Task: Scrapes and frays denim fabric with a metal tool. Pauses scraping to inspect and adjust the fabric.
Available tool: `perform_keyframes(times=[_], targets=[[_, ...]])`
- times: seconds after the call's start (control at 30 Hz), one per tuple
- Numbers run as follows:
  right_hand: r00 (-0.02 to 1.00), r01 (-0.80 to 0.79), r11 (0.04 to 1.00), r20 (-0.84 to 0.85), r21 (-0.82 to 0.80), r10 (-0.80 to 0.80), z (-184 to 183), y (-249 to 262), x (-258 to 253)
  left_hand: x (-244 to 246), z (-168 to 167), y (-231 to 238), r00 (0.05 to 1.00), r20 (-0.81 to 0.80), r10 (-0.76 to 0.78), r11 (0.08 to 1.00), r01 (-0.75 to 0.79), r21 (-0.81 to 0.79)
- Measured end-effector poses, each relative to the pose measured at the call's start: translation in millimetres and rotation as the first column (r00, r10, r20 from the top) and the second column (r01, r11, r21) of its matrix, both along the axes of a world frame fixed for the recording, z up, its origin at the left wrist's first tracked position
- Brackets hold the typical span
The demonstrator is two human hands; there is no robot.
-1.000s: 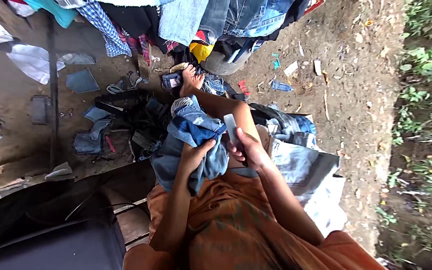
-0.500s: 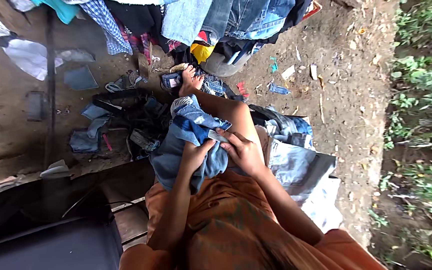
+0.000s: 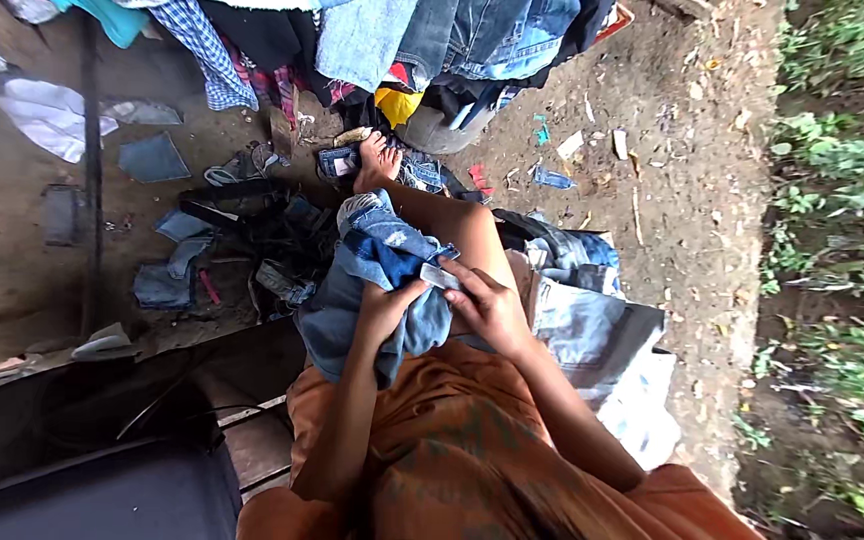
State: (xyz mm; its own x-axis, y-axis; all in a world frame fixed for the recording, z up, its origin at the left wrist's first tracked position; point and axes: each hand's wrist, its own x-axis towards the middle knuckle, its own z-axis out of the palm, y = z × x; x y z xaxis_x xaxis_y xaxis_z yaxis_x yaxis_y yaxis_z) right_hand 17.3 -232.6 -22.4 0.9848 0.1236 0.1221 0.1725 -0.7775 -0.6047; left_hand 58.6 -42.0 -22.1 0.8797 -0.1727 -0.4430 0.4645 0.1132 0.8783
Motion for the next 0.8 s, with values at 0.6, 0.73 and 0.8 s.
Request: perform_keyframes(times=[0.6,0.73,0.8], targets=[[0.999,0.018,0.992,-0.049,0.124,-0.012,-13.4,7.7,-13.4,-1.1,2.9,10.8,0.995,-0.079,-0.055,0.994,0.047,-0.101],[0.996,0.038,0.982,0.073,0.185,-0.052,-19.1,20.6,-0.3,-1.3,2.7,8.1,0.992,-0.094,-0.088,0.990,0.076,-0.120],[0.995,0.061,0.951,0.051,0.304,-0.081,-22.3,27.7,6.7,0.4,2.1,7.3,0.993,-0.087,-0.082,0.992,0.073,-0.106]])
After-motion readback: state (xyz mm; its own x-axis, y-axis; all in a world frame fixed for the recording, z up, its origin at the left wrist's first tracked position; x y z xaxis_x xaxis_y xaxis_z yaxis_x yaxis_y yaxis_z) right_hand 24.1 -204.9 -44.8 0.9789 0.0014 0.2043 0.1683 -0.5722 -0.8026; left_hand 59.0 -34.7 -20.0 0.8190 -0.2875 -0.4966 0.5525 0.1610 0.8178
